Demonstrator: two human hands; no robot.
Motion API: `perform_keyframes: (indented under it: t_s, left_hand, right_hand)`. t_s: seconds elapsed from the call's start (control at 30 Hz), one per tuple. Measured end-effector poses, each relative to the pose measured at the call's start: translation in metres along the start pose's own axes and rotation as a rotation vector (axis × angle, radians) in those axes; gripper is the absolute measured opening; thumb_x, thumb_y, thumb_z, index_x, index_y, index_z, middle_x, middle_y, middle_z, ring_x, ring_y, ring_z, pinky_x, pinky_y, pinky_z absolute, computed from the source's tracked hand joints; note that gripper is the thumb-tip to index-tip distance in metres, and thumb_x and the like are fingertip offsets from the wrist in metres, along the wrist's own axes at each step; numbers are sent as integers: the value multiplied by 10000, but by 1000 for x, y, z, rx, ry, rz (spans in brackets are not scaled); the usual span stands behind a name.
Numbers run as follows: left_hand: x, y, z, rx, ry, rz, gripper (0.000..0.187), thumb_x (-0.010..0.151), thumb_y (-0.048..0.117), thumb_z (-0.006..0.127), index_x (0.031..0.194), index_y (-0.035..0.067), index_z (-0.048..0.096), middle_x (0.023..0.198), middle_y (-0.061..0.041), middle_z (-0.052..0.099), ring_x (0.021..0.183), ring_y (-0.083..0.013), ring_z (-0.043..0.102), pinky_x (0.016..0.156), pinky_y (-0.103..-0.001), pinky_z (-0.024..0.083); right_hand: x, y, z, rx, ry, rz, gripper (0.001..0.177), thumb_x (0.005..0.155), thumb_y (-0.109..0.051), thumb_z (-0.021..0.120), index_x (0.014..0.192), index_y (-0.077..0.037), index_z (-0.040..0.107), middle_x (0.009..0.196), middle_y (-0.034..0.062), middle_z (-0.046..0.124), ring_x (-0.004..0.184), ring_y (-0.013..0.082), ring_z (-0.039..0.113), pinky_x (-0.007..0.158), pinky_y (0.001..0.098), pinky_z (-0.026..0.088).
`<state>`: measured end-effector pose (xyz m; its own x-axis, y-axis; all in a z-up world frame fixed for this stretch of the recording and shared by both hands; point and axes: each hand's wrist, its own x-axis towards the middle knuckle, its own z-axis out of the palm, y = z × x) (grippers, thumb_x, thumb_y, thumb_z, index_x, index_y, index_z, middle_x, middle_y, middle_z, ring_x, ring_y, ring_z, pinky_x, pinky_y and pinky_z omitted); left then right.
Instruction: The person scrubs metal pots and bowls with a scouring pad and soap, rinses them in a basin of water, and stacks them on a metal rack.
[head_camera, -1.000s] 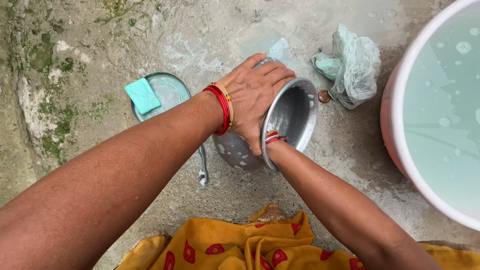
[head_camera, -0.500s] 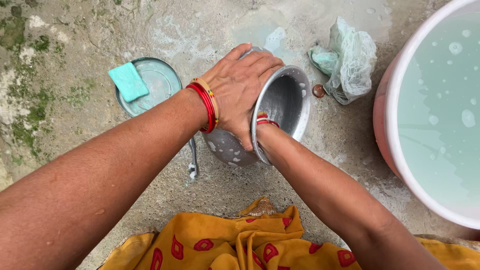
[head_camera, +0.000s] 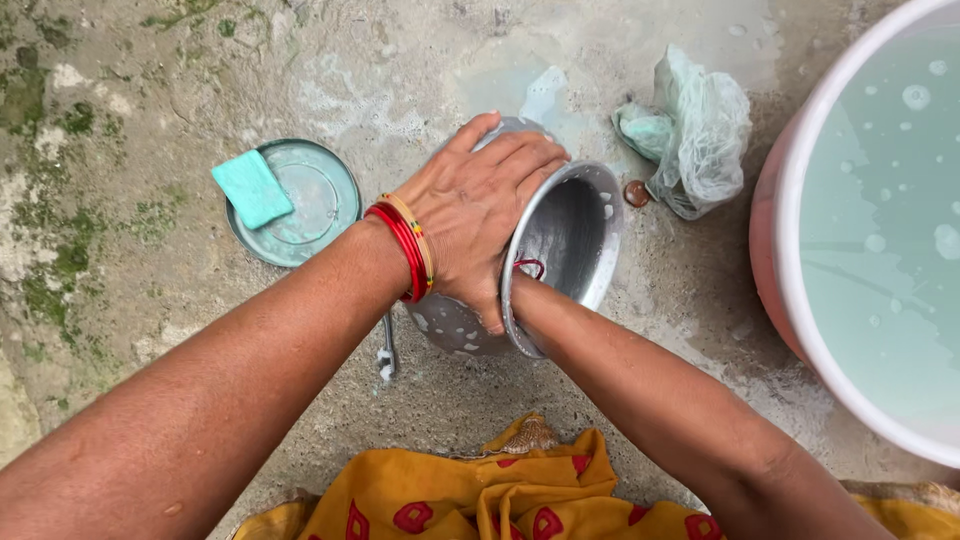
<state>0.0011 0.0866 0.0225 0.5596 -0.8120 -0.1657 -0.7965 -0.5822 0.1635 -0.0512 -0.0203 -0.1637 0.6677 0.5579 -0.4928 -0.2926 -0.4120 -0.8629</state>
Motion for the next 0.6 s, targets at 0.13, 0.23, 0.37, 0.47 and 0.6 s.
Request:
perform_keyframes:
  t_s: [0.13, 0.23, 0.37, 0.47, 0.6]
  left_hand:
    - [-12, 3, 34, 40, 47, 60, 1670, 176, 861, 859, 1488, -46, 361, 1502, -180, 423, 1444, -314, 348, 1224, -519, 142]
    - [-29, 1, 22, -78, 69, 25, 1655, 186, 829, 879, 1482, -42, 329, 1504, -196, 401, 1441, -330, 341, 1227, -531, 130]
    - [-28, -4, -6, -120, 6, 9, 1681, 177, 815, 872, 1533, 3, 300, 1564, -166, 372, 1427, -319, 330, 1219, -541, 112]
    - [-24, -4, 5, -165, -56, -31, 1685, 180, 837, 863, 1541, 23, 294, 1551, -162, 368, 1432, -315, 316, 1215, -543, 103]
    - [-24, 0, 25, -65, -21, 49, 1664, 219, 873, 838, 1502, -36, 290, 1522, -183, 374, 1459, -321, 309, 1240, -552, 96]
  right_hand:
    - [-6, 14, -18, -550, -70, 76, 931, 664, -484, 839, 1474, -172, 501, 1481, 79, 543, 1391, 215, 477, 1198, 323, 283]
    - [-34, 15, -12, -687, -15, 76, 867, 695, -483, 809, 1448, -159, 524, 1459, 92, 562, 1373, 228, 491, 1194, 333, 294]
    - [-15, -5, -9, -365, 60, -24, 787, 736, -482, 769, 1413, -143, 556, 1429, 110, 586, 1349, 245, 510, 1187, 345, 310]
    - [4, -10, -2, -364, -15, -34, 731, 766, -481, 739, 1387, -130, 580, 1406, 123, 605, 1331, 258, 524, 1182, 354, 321]
    - [20, -10, -4, -788, -31, 12, 663, 807, -479, 699, 1353, -113, 612, 1376, 141, 629, 1306, 275, 543, 1175, 367, 336]
